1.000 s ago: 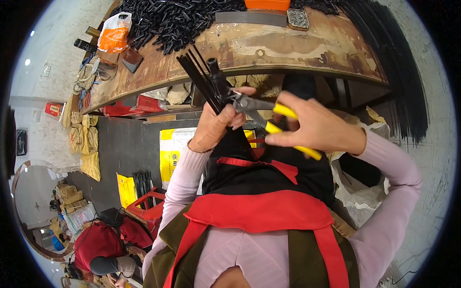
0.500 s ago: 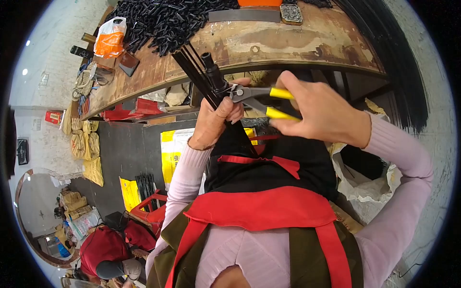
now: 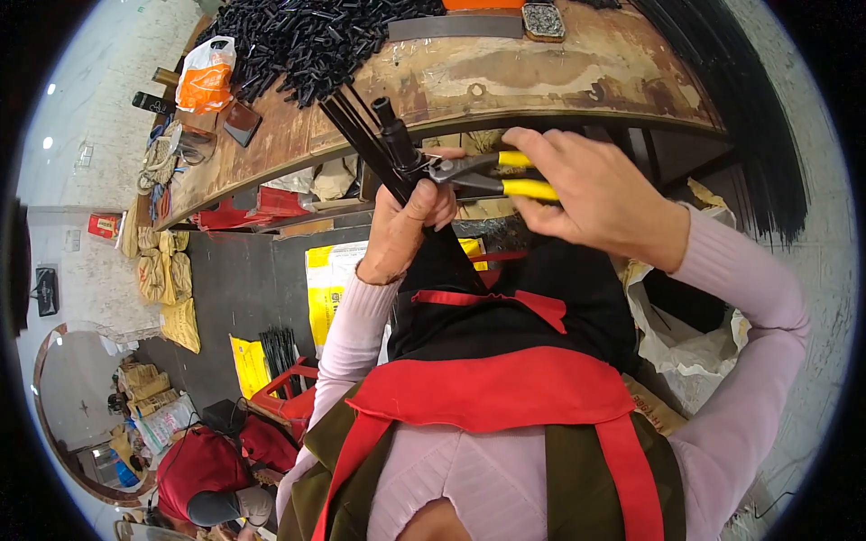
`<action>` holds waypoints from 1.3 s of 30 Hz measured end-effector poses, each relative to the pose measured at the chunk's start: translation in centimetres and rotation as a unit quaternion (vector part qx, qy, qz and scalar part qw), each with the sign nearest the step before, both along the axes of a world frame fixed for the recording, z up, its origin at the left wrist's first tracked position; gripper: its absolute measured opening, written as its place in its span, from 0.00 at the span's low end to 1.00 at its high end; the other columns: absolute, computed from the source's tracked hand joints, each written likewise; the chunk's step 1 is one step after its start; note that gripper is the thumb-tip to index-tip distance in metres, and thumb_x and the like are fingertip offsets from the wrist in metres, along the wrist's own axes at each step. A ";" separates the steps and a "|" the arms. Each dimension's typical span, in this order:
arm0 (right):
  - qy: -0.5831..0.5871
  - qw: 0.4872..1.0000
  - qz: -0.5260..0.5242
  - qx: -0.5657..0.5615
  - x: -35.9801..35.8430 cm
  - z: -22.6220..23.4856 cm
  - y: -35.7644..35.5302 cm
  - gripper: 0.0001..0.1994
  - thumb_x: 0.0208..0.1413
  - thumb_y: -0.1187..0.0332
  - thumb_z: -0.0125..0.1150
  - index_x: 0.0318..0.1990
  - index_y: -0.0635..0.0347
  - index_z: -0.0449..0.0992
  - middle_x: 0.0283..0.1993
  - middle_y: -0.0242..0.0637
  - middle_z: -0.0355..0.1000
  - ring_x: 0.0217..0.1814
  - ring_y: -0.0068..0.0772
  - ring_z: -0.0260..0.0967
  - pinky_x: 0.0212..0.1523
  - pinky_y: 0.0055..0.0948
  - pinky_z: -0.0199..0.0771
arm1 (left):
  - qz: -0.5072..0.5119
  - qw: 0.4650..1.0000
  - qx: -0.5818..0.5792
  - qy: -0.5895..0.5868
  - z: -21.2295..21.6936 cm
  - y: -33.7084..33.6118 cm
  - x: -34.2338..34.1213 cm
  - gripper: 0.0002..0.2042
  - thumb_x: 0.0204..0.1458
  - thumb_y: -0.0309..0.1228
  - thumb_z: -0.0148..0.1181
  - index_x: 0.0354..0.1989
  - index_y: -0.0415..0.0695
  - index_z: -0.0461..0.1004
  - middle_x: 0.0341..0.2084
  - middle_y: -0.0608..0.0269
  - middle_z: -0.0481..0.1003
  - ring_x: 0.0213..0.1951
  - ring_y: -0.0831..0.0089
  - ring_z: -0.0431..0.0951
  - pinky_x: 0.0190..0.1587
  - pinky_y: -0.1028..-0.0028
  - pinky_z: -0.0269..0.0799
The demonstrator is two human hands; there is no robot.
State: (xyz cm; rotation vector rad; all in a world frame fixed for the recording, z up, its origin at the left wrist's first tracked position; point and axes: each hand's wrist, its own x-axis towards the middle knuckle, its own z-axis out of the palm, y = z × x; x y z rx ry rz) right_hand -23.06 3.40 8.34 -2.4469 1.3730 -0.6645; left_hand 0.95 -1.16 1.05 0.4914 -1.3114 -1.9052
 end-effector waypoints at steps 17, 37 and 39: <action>-0.249 0.686 -0.012 0.684 0.4 2.4 -1.0 0.18 0.69 0.55 0.44 0.39 0.65 0.68 0.22 0.37 0.68 0.21 0.27 0.69 0.22 0.24 0.69 | -0.026 0.999 0.004 0.020 -0.2 0.2 0.2 0.15 0.63 0.41 0.54 0.36 0.39 0.68 0.21 0.72 0.62 0.24 0.81 0.59 0.27 0.78 0.57; 0.066 0.822 -0.052 0.563 1.3 9.6 -3.9 0.20 0.65 0.51 0.49 0.37 0.63 0.66 0.21 0.33 0.67 0.18 0.21 0.67 0.18 0.21 0.68 | 0.037 0.996 -0.046 -0.061 -0.1 0.1 -0.7 0.13 0.65 0.38 0.52 0.31 0.41 0.66 0.20 0.72 0.63 0.24 0.82 0.61 0.26 0.80 0.57; 0.017 0.827 -0.043 0.560 1.3 8.1 -4.0 0.19 0.66 0.53 0.49 0.37 0.63 0.66 0.22 0.33 0.67 0.17 0.22 0.66 0.18 0.22 0.66 | 0.036 0.997 -0.048 -0.052 -0.5 -0.1 -0.3 0.13 0.65 0.38 0.52 0.33 0.41 0.67 0.20 0.72 0.63 0.24 0.82 0.61 0.26 0.80 0.57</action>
